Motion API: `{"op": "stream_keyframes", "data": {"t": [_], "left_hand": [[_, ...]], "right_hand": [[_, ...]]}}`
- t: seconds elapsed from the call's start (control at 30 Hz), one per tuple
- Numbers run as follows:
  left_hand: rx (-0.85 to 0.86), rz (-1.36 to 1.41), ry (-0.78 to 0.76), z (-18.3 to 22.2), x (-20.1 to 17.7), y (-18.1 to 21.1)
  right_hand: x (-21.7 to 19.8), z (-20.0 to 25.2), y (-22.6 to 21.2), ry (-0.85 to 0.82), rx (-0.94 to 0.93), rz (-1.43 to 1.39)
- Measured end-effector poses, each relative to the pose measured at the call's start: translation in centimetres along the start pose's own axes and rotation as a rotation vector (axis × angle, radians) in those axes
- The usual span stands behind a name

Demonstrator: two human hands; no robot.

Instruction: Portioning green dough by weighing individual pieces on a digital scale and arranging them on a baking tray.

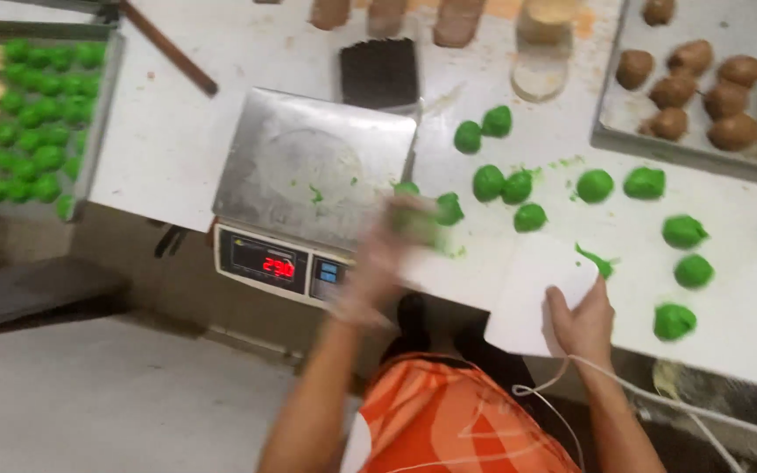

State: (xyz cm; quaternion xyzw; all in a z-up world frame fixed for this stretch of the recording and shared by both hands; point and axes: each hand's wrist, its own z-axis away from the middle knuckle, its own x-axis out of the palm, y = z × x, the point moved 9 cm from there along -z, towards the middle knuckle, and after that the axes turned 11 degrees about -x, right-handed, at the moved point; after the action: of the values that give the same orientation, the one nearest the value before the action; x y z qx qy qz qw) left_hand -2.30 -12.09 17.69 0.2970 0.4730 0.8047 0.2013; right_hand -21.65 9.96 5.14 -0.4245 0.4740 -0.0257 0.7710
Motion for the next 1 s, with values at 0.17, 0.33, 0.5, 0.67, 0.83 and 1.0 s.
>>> {"op": "stream_keyframes", "data": {"t": [0.17,0.33,0.5,0.67,0.83,1.0], "left_hand": [[0.347,-1.334,0.395,-4.4,-3.2,3.6],[0.25,-1.845,0.19,-5.7,3.1,-3.7],[0.278,-1.218,-0.87,1.0,7.8,-7.2],[0.551,-0.552,-0.78,10.4,2.9,14.9],[0.589,-0.436,-0.191,7.8,-10.5,19.9],[-0.279,-1.969,0.468,-3.2,-20.7,8.2]], "right_hand": [[-0.7,1.4,-2.1,0.044,0.065,-0.027],[-1.2,2.6,-3.7,0.07,0.065,-0.009],[0.8,2.7,1.7,0.112,0.073,0.033],[0.5,2.9,3.9,0.195,0.0,0.162],[-1.4,4.6,-1.3,-0.025,0.088,0.314],[-0.3,5.8,-4.8,-0.19,0.039,0.483]]}}
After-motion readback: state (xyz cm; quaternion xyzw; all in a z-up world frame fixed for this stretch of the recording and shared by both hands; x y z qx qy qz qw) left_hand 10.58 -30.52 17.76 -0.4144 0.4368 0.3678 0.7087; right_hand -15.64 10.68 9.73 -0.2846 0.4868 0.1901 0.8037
